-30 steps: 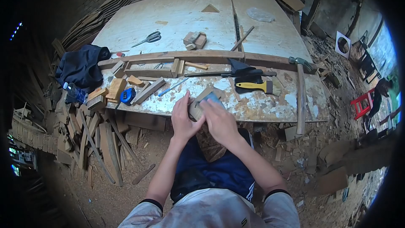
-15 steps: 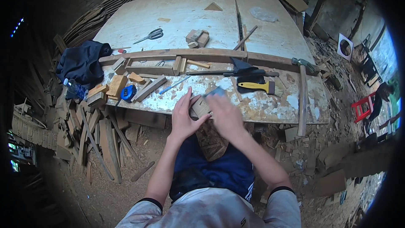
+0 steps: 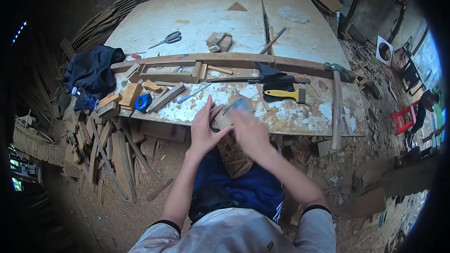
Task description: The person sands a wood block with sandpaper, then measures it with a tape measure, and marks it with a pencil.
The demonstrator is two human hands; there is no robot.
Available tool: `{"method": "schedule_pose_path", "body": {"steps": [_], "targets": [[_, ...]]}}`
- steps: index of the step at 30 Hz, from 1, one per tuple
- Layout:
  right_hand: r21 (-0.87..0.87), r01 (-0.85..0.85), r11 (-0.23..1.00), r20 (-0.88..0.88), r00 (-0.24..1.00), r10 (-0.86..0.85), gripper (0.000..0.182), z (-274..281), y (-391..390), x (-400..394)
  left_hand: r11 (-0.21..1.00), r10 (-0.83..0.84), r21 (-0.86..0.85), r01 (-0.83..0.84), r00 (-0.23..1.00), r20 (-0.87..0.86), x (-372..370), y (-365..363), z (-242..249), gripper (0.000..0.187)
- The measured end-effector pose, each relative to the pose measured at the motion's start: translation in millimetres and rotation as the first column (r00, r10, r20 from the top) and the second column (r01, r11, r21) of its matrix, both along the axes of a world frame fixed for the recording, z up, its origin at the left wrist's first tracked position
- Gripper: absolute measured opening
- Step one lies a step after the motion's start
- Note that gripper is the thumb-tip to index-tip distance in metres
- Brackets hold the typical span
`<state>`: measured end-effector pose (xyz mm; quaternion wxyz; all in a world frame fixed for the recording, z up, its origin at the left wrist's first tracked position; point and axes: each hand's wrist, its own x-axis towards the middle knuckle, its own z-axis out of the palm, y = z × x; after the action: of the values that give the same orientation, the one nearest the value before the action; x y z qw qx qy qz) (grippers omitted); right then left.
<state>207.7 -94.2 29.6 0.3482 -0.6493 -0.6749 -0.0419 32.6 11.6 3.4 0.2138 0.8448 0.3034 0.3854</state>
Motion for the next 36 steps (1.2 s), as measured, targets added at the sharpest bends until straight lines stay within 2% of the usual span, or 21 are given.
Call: {"method": "schedule_pose_path", "body": {"steps": [1, 2, 5, 6, 7, 9, 11, 12, 15, 16, 19, 20, 23, 24, 27, 28, 31, 32, 33, 35, 36], "targets": [[0.035, -0.053, 0.998, 0.011, 0.999, 0.053, 0.030, -3, -8, -14, 1.000, -0.002, -0.009, 0.002, 1.000, -0.004, -2, 0, 0, 0.133], [0.013, -0.035, 0.999, -0.009, 0.999, 0.035, 0.031, 2, -10, -12, 1.000, -0.007, -0.016, 0.007, 1.000, -0.005, -3, 0, 0, 0.133], [-0.072, 0.175, 0.982, -0.082, 0.980, -0.181, 0.031, 7, 5, 25, 0.999, 0.011, -0.044, -0.013, 0.999, -0.038, 0, -1, -1, 0.133], [0.002, 0.185, 0.983, 0.019, 0.983, -0.185, 0.030, -4, 2, 18, 0.998, 0.025, -0.053, -0.028, 0.998, -0.055, 1, 0, -1, 0.133], [-0.151, 0.137, 0.979, 0.013, 0.991, -0.137, 0.029, 8, -11, -1, 1.000, 0.011, -0.028, -0.012, 0.999, -0.036, 1, 3, -1, 0.134], [0.067, -0.024, 0.997, 0.013, 1.000, 0.023, 0.030, 1, -20, -18, 1.000, -0.030, 0.008, 0.031, 0.999, -0.013, -1, 3, -2, 0.135], [-0.155, 0.154, 0.976, -0.103, 0.980, -0.171, 0.031, 20, -22, -2, 1.000, -0.006, 0.016, 0.007, 1.000, -0.026, 3, 0, 1, 0.135], [-0.016, 0.156, 0.988, -0.071, 0.985, -0.156, 0.030, 15, -12, 9, 1.000, 0.013, 0.019, -0.013, 0.999, -0.029, 4, -2, 3, 0.135], [0.060, 0.077, 0.995, 0.095, 0.992, -0.082, 0.029, -2, -24, -16, 1.000, -0.021, 0.022, 0.021, 1.000, -0.020, 3, 3, -3, 0.142], [0.062, -0.026, 0.998, -0.012, 1.000, 0.026, 0.029, -1, -26, -21, 1.000, -0.016, 0.011, 0.017, 1.000, -0.017, 2, 2, -3, 0.143], [-0.129, 0.257, 0.958, -0.050, 0.963, -0.265, 0.029, 25, -17, 11, 1.000, -0.010, -0.013, 0.010, 1.000, -0.008, 3, -1, 0, 0.145], [-0.007, 0.219, 0.976, 0.078, 0.973, -0.217, 0.029, 10, -11, 28, 1.000, -0.007, -0.017, 0.007, 1.000, -0.011, 3, -2, -1, 0.146], [0.078, -0.053, 0.996, 0.102, 0.994, 0.045, 0.027, 7, -29, -10, 1.000, -0.007, 0.003, 0.007, 1.000, -0.008, 2, 4, -7, 0.149], [0.035, -0.068, 0.997, 0.038, 0.997, 0.067, 0.025, 10, -31, -11, 1.000, -0.015, 0.012, 0.015, 1.000, -0.005, 2, 6, -9, 0.150], [-0.079, 0.215, 0.973, -0.016, 0.976, -0.217, 0.028, 23, -11, 25, 0.999, 0.030, 0.018, -0.030, 0.999, -0.023, 5, 0, -4, 0.153], [-0.002, 0.247, 0.969, -0.028, 0.969, -0.247, 0.025, 12, -10, 21, 0.999, 0.027, 0.017, -0.027, 1.000, -0.010, 6, 0, -5, 0.154], [0.051, -0.076, 0.996, -0.108, 0.991, 0.081, 0.022, 0, -24, -16, 0.999, 0.026, 0.023, -0.026, 1.000, 0.005, 5, 1, -7, 0.155], [0.058, -0.035, 0.998, 0.024, 0.999, 0.034, 0.023, 6, -24, -7, 0.999, 0.027, 0.031, -0.027, 1.000, 0.010, 5, 2, -6, 0.155], [-0.059, 0.071, 0.996, 0.081, 0.995, -0.066, 0.026, -8, -13, 13, 0.999, 0.027, 0.039, -0.027, 0.999, 0.018, 6, 1, -5, 0.155], [0.056, 0.181, 0.982, 0.015, 0.983, -0.182, 0.025, 13, -2, 25, 0.999, 0.027, 0.017, -0.027, 1.000, 0.009, 7, -2, -4, 0.155], [0.096, 0.105, 0.990, 0.078, 0.991, -0.112, 0.024, 7, -5, 16, 0.999, 0.033, 0.011, -0.033, 0.999, 0.004, 6, -1, -2, 0.154]]}}
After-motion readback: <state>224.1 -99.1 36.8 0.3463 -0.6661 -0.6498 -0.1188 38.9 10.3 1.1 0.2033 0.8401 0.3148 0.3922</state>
